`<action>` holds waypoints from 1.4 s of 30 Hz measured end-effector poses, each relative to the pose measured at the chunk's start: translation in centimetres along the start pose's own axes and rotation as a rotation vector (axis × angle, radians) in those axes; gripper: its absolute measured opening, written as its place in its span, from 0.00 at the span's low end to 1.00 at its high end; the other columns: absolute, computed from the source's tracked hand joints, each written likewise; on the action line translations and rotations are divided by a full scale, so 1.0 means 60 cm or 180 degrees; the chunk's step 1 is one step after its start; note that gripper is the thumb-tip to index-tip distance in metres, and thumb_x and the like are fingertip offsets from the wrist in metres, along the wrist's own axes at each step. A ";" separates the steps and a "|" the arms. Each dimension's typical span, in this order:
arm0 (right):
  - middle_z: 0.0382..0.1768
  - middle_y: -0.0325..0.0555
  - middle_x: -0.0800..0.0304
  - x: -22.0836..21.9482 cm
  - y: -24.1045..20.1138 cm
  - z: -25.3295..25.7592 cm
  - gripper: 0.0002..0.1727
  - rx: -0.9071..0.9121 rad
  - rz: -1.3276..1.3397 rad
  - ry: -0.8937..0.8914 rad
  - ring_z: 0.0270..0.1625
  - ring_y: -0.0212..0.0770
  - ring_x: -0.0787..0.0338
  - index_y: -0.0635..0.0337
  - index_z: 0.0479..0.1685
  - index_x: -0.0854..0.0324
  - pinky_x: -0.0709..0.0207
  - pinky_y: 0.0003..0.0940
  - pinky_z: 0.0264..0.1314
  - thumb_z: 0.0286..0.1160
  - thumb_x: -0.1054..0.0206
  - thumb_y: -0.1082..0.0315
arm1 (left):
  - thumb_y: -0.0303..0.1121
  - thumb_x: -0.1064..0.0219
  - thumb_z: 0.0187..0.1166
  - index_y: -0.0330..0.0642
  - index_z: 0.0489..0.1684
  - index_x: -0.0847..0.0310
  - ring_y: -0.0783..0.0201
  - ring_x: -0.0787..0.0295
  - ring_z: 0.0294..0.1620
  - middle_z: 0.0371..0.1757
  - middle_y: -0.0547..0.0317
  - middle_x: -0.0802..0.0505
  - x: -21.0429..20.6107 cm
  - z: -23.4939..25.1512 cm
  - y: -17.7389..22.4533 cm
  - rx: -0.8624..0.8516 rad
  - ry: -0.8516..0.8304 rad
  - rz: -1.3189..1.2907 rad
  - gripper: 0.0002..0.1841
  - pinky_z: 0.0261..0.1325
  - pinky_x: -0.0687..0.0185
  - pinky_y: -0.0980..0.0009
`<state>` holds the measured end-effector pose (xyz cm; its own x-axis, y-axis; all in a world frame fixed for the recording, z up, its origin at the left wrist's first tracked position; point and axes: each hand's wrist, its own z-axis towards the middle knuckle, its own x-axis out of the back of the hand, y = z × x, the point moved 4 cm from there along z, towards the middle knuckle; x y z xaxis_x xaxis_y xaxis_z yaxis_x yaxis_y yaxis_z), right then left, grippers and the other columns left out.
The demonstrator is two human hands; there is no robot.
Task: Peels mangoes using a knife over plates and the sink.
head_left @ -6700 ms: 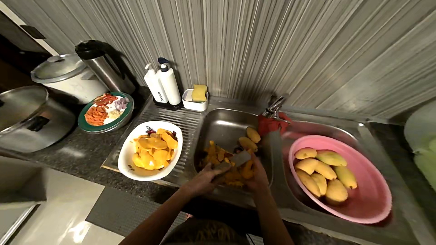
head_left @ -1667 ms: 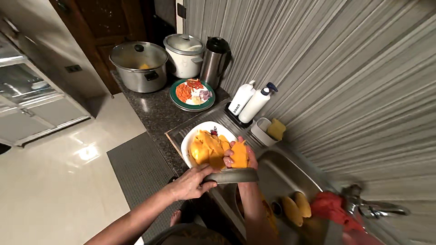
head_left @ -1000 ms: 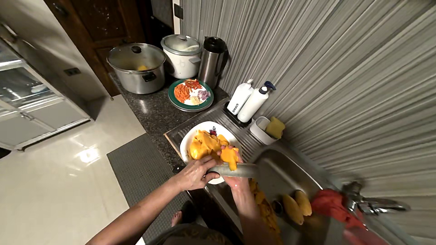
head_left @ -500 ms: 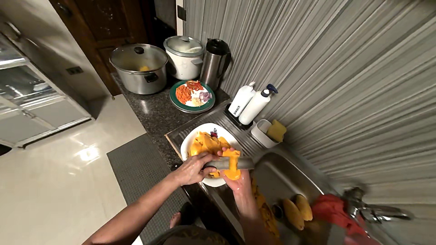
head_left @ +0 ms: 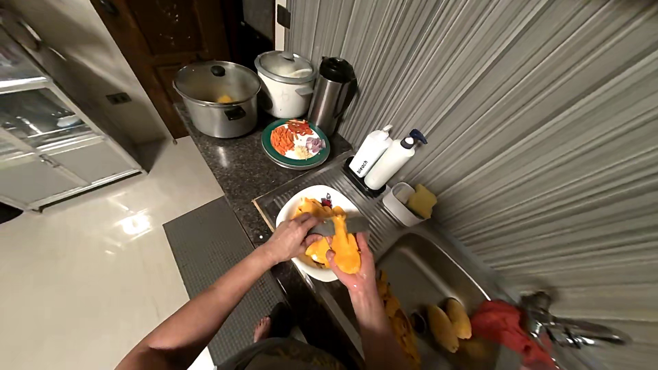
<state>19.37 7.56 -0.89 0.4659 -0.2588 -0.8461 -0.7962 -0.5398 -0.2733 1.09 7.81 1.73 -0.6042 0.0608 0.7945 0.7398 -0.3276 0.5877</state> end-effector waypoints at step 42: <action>0.48 0.56 0.12 -0.023 -0.073 -0.026 0.22 0.0453 -0.0561 -0.1106 0.35 0.48 0.09 0.54 0.70 0.29 0.15 0.38 0.31 0.85 0.55 0.55 | 0.49 0.33 0.83 0.54 0.76 0.20 0.64 0.11 0.61 0.65 0.57 0.10 -0.042 -0.107 0.092 -0.0486 0.0001 -0.0882 0.24 0.65 0.13 0.60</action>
<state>22.80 9.01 2.20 0.4613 0.1268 -0.8782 -0.7726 -0.4293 -0.4678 4.79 -0.22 1.97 -0.7767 0.1671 0.6073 0.4941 -0.4363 0.7520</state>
